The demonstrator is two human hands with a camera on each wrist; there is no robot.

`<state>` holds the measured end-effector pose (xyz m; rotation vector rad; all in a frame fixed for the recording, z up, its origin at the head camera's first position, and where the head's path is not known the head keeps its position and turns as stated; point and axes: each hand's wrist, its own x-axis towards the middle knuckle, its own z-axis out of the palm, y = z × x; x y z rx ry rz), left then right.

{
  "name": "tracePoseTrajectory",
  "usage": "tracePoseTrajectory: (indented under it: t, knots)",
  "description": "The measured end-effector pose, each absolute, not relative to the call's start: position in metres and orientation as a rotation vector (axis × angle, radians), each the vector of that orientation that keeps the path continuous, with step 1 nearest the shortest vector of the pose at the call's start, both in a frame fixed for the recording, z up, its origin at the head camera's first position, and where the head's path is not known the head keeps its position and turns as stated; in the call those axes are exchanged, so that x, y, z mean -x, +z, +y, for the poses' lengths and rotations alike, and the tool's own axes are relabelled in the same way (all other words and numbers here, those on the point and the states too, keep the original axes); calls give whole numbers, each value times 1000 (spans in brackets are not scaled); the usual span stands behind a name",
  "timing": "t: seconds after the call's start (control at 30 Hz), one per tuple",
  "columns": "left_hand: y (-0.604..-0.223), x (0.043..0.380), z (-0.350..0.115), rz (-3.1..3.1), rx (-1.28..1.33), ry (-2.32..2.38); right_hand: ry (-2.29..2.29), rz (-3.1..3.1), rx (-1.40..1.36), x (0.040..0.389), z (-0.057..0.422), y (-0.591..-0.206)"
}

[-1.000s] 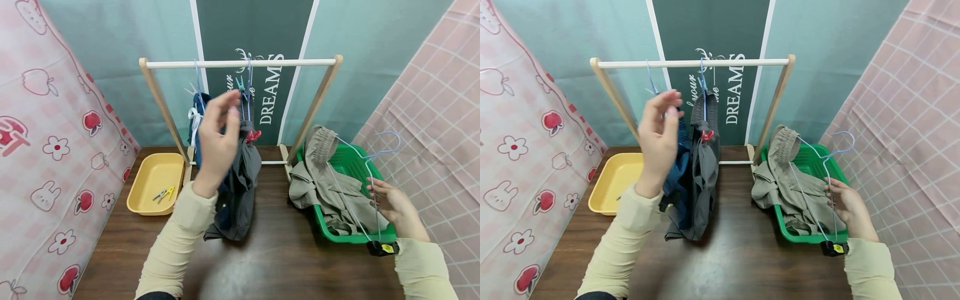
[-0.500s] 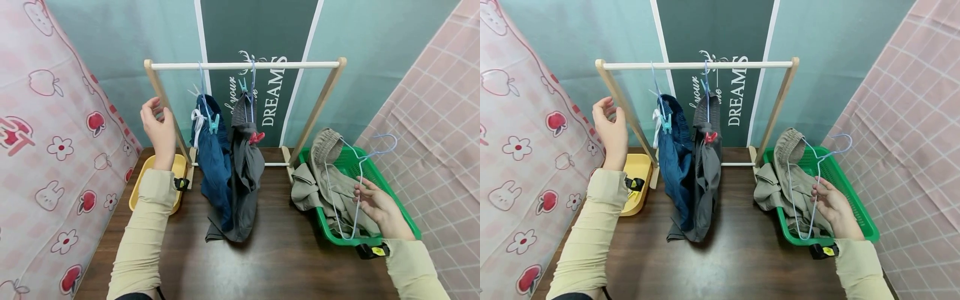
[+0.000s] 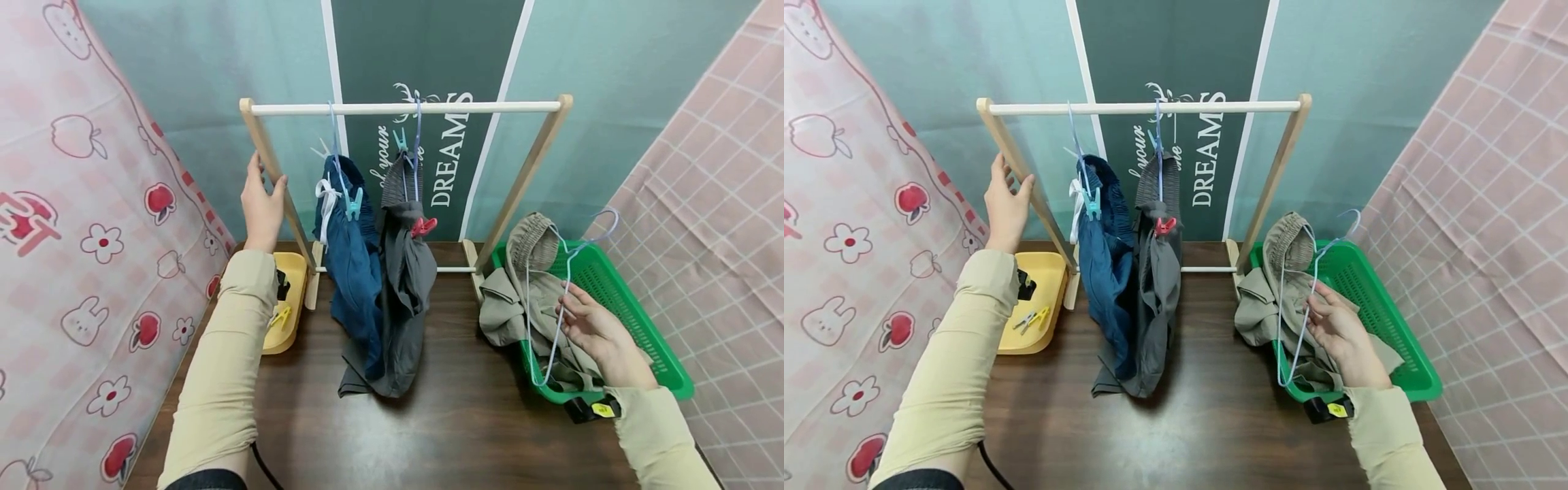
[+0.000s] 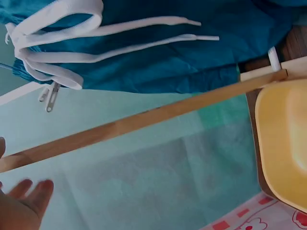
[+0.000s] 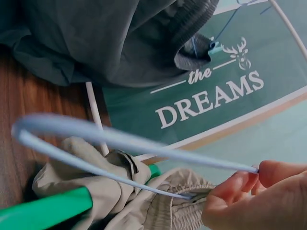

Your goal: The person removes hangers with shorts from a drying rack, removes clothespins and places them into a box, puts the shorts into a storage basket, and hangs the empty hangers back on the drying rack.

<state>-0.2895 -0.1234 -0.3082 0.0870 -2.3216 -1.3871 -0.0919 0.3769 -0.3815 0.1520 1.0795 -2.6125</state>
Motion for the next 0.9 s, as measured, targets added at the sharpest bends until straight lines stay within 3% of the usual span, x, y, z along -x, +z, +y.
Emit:
tracePoseTrajectory:
  t: [0.9]
  knots:
    - [-318,304,-121,-2379,-60,-1300,-2739,1156,246,79,344,-330]
